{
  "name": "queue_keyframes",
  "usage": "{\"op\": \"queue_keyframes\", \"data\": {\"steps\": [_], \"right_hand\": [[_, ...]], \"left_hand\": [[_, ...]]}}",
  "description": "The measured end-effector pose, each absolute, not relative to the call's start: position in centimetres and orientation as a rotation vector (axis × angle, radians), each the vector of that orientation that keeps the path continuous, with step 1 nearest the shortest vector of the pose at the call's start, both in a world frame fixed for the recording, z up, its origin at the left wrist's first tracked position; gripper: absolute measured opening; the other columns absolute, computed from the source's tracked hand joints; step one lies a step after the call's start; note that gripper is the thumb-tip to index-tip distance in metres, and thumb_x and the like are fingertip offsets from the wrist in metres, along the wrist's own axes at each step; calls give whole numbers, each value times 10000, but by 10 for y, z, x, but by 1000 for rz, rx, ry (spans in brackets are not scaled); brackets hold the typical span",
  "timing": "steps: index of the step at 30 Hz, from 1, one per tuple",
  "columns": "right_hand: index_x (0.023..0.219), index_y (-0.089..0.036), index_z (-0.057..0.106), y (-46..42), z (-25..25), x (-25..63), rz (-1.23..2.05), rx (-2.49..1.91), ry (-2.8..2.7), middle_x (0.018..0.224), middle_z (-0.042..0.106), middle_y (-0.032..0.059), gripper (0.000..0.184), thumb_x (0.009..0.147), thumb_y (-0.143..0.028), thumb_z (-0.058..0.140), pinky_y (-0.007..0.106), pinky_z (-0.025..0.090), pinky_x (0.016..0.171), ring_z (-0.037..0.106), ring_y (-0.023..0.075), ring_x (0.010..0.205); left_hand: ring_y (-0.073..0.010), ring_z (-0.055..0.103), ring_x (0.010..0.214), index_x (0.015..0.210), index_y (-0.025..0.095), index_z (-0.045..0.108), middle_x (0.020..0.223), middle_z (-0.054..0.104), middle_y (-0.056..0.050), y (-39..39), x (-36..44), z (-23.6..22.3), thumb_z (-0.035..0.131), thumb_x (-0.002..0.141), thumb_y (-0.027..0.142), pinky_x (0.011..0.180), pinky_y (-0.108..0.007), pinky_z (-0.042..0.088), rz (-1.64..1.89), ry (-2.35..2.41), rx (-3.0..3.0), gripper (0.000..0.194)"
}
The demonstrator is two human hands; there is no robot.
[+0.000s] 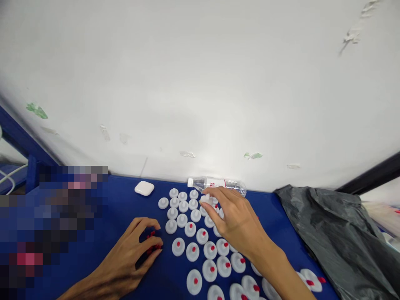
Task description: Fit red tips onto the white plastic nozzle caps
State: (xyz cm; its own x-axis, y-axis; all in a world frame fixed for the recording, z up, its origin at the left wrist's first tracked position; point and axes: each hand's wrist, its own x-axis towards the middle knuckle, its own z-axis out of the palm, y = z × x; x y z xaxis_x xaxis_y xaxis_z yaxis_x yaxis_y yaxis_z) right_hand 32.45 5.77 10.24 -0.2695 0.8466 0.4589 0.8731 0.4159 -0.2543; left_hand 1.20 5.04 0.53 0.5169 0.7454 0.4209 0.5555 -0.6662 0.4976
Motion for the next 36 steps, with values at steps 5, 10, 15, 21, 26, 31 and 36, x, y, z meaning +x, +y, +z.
{"op": "queue_keyframes", "data": {"steps": [5, 10, 15, 21, 26, 31, 36], "right_hand": [[1406, -295, 639, 41, 103, 300, 214, -1337, -2262, 1281, 763, 69, 344, 1162, -245, 402, 395, 679, 942, 796, 234, 1101], [1484, -295, 584, 23, 94, 273, 359, -1217, -2459, 1308, 773, 39, 369, 1126, -215, 546, 412, 638, 1081, 765, 233, 1195], [1503, -276, 572, 13, 86, 259, 379, -1192, -2487, 1272, 811, 39, 515, 1029, -234, 767, 347, 646, 1033, 794, 242, 1135], [1431, -260, 575, 11, 81, 258, 307, -1102, -2439, 1183, 817, 9, 429, 1049, -273, 769, 322, 654, 1026, 798, 204, 1062], [1410, -247, 560, 11, 81, 256, 272, -980, -2390, 1205, 816, 14, 325, 1111, -266, 686, 309, 644, 1080, 803, 169, 1059], [1433, -189, 578, 10, 77, 251, 69, -887, -2342, 1266, 821, 39, 292, 1145, -225, 601, 293, 614, 1132, 787, 190, 1179], [1370, -233, 599, 7, 76, 243, 65, -943, -2130, 1164, 842, 19, 250, 1174, -379, 545, 220, 646, 1035, 815, 155, 1113]], "left_hand": [[-257, 726, 1089, 1090, 308, 712, 1153, 771, -52, 51, 11, 4, 621, 1038, 164, 948, -413, 661, 1042, 1015, 2372, 178], [-182, 759, 840, 1140, 324, 711, 956, 798, 10, 47, 12, 6, 643, 1064, 205, 820, -304, 662, 1205, 1020, 2206, 156], [-185, 814, 844, 1190, 342, 791, 989, 854, 1, 45, 15, 13, 675, 1077, 279, 772, -279, 678, 1310, 978, 2102, 174], [-138, 766, 677, 1012, 374, 816, 824, 867, 91, 45, 20, 25, 744, 1055, 464, 662, -227, 648, 1400, 923, 2103, 123], [-123, 748, 672, 959, 343, 780, 790, 842, 101, 46, 19, 30, 707, 1068, 516, 665, -220, 627, 1398, 913, 2182, 218], [-143, 789, 795, 1122, 316, 767, 895, 851, 51, 49, 16, 20, 601, 1138, 432, 757, -272, 604, 1359, 839, 2334, 203], [-163, 733, 790, 1087, 288, 715, 890, 801, 19, 44, 15, 8, 553, 1156, 351, 757, -308, 582, 1336, 853, 2348, 187]]}}
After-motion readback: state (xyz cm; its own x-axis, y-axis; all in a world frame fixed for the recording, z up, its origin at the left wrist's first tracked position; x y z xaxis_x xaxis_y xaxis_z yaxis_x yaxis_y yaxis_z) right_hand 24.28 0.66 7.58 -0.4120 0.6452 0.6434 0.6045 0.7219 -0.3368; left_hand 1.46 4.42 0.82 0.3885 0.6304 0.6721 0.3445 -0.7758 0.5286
